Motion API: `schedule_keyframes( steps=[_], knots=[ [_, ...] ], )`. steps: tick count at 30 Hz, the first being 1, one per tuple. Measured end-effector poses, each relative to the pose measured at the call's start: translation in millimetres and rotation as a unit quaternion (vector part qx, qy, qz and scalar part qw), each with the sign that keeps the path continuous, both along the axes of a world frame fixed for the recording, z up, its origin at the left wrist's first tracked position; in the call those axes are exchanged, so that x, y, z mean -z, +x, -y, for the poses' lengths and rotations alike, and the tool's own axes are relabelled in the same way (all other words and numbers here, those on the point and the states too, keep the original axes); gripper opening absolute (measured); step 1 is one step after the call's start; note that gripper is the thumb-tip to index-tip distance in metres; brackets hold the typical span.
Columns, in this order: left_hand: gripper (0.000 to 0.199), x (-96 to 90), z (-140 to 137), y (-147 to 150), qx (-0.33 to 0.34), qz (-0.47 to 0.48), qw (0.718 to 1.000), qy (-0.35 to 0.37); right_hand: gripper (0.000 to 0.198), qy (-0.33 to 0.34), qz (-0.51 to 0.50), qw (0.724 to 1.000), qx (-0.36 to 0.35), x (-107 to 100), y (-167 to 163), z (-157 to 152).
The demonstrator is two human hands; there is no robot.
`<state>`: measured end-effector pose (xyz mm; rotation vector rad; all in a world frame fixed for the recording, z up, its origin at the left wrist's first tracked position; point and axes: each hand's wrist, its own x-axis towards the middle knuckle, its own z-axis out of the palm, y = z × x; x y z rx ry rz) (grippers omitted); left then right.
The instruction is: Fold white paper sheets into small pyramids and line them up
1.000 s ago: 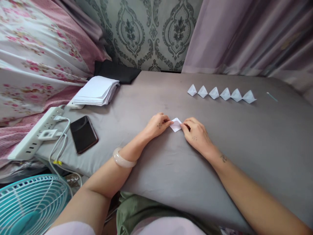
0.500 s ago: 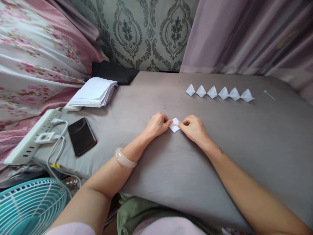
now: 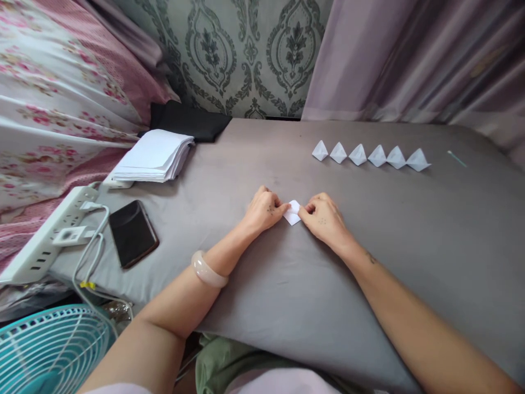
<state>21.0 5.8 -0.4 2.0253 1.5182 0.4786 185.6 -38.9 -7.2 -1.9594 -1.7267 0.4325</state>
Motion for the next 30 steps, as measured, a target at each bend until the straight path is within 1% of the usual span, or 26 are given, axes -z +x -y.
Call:
schedule_keyframes(
  steps=[6, 9, 12, 15, 18, 21, 25, 30],
  knots=[
    [0.023, -1.4, 2.0, 1.9, 0.008, -0.024, 1.0, 0.005, 0.023, -0.016, 0.014, 1.0, -0.004, -1.1, -0.8, -1.0],
    [0.024, -1.8, 1.7, 1.8, 0.012, -0.029, 0.999, 0.003, 0.023, -0.026, 0.003, 1.0, -0.01, -2.3, 3.9, -3.9],
    [0.024, -0.2, 0.3, 0.7, 0.014, -0.03, 0.999, 0.009, 0.026, -0.056, -0.067, 0.996, -0.024, -6.7, 14.1, -7.1],
    [0.024, 1.3, -1.1, -0.1, 0.014, -0.033, 0.999, 0.014, 0.031, -0.098, -0.183, 0.978, -0.028, -12.6, 23.7, -7.0],
    [0.024, 1.5, -1.9, -0.2, 0.018, -0.032, 0.999, 0.013, 0.03, -0.1, -0.241, 0.965, -0.018, -16.7, 26.3, -3.6],
    [0.024, 1.5, -2.3, -0.1, 0.021, -0.028, 0.999, 0.013, 0.03, -0.077, -0.216, 0.973, -0.026, -16.9, 23.0, -0.8],
    [0.025, 1.7, -1.9, -0.1, 0.022, -0.024, 0.999, 0.016, 0.025, -0.036, -0.112, 0.993, -0.02, -11.4, 16.9, -2.1],
    [0.025, 2.8, 0.5, -0.6, 0.015, -0.023, 0.999, 0.019, 0.026, -0.028, -0.043, 0.999, -0.016, -2.6, 11.9, -4.3]
  ],
)
